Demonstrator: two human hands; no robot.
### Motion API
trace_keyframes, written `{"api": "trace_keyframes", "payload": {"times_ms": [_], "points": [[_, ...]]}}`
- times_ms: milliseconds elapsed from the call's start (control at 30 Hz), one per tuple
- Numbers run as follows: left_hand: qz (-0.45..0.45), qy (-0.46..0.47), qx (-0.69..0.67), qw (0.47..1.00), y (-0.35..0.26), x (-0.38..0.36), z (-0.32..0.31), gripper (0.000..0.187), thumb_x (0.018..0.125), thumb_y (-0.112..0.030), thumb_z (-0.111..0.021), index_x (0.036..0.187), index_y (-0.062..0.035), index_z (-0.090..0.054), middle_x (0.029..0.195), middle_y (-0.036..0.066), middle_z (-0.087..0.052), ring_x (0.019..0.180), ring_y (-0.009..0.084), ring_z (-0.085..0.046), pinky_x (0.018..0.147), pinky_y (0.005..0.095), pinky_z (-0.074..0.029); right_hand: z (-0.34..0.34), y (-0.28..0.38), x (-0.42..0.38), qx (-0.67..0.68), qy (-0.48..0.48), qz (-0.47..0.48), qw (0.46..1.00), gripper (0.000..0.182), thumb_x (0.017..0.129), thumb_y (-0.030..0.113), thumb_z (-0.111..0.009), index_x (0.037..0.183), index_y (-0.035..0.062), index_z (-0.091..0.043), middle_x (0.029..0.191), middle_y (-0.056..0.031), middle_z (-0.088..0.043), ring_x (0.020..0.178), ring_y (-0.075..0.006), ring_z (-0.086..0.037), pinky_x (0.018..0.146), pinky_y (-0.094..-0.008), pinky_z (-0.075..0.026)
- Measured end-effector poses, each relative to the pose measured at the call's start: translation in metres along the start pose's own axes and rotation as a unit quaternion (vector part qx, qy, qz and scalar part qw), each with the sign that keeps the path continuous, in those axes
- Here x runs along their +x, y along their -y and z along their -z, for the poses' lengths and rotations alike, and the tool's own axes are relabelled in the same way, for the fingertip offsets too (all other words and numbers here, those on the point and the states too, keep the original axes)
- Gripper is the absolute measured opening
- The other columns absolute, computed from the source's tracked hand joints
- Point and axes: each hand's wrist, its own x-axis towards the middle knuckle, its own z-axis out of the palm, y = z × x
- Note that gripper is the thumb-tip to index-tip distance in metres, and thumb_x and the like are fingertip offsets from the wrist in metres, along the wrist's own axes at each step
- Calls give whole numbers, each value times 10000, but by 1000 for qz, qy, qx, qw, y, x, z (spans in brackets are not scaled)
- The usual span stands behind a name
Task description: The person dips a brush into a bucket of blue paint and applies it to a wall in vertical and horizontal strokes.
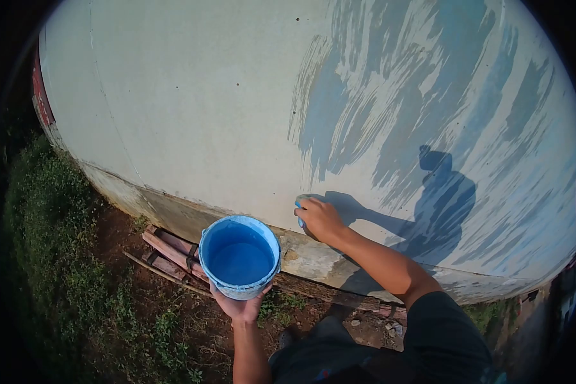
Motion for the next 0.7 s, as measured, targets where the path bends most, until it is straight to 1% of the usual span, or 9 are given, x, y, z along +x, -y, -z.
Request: {"api": "trace_keyframes", "payload": {"times_ms": [67, 100, 167, 267, 333, 400, 467, 600, 700], "points": [[8, 12, 6, 1000, 2, 1, -12, 970, 986, -787, -454, 1699, -142, -320, 1677, 253, -404, 1395, 579, -536, 998, 814, -538, 72, 8, 11, -30, -105, 2, 994, 91, 862, 61, -740, 939, 79, -696, 1013, -89, -656, 989, -313, -689, 786, -444, -621], [13, 25, 10, 1000, 4, 3, -17, 934, 1002, -762, -462, 1700, -157, -323, 1698, 218, -396, 1445, 531, -528, 981, 808, -556, 95, 4, 14, -29, -102, 1, 994, 91, 862, 61, -740, 939, 79, -696, 1013, -89, -656, 989, -313, -689, 786, -444, -621], [17, 22, 12, 1000, 6, 5, -14, 943, 997, -766, -468, 1701, -155, -321, 1699, 219, -394, 1446, 533, -526, 987, 807, -554, 121, -6, 16, -164, -248, 40, 954, 241, 812, 68, -758, 1053, 85, -761, 1084, -119, -722, 1073, -307, -719, 798, -410, -629], [26, 27, 16, 999, 10, 5, -8, 956, 990, -775, -471, 1701, -154, -318, 1703, 218, -388, 1455, 533, -517, 993, 803, -552, 80, -18, 7, -216, -249, 80, 941, 90, 868, 91, -731, 953, 64, -719, 1076, -107, -698, 996, -297, -701, 820, -390, -630], [29, 35, 13, 999, 15, 6, -8, 960, 988, -779, -469, 1702, -156, -316, 1705, 215, -385, 1462, 531, -510, 995, 801, -552, 24, -20, -11, -227, -204, 125, 944, 91, 872, 114, -726, 938, 52, -714, 1079, -112, -700, 1021, -295, -703, 823, -388, -632], [42, 17, 15, 999, 17, 3, -12, 954, 993, -784, -456, 1700, -158, -321, 1705, 208, -386, 1459, 528, -514, 988, 794, -561, -32, -14, -34, -187, -101, 121, 970, 99, 881, 126, -722, 944, 48, -726, 1159, -131, -709, 1101, -306, -697, 829, -390, -637], [40, 7, 12, 999, 16, 1, 1, 986, 978, -795, -468, 1706, -150, -311, 1695, 236, -395, 1426, 558, -524, 1002, 800, -543, -62, -5, -48, -102, 82, 73, 989, 110, 898, 116, -718, 989, 58, -742, 1185, -134, -692, 1161, -318, -680, 834, -407, -639], [41, 16, 4, 999, 16, 1, -1, 1017, 960, -822, -462, 1713, -156, -308, 1698, 242, -391, 1395, 577, -536, 1011, 787, -532, -48, 2, -53, -28, 63, -31, 997, 213, 866, 90, -764, 1079, 107, -756, 1103, -106, -643, 1152, -317, -674, 809, -456, -632], [56, 15, 5, 998, 17, -1, 7, 1017, 955, -834, -456, 1710, -168, -317, 1705, 224, -388, 1388, 570, -538, 1018, 778, -520, 28, -26, -46, 35, -109, -98, 989, 348, 760, 10, -829, 1091, 105, -774, 1100, -105, -635, 1071, -327, -688, 792, -503, -624]]}}
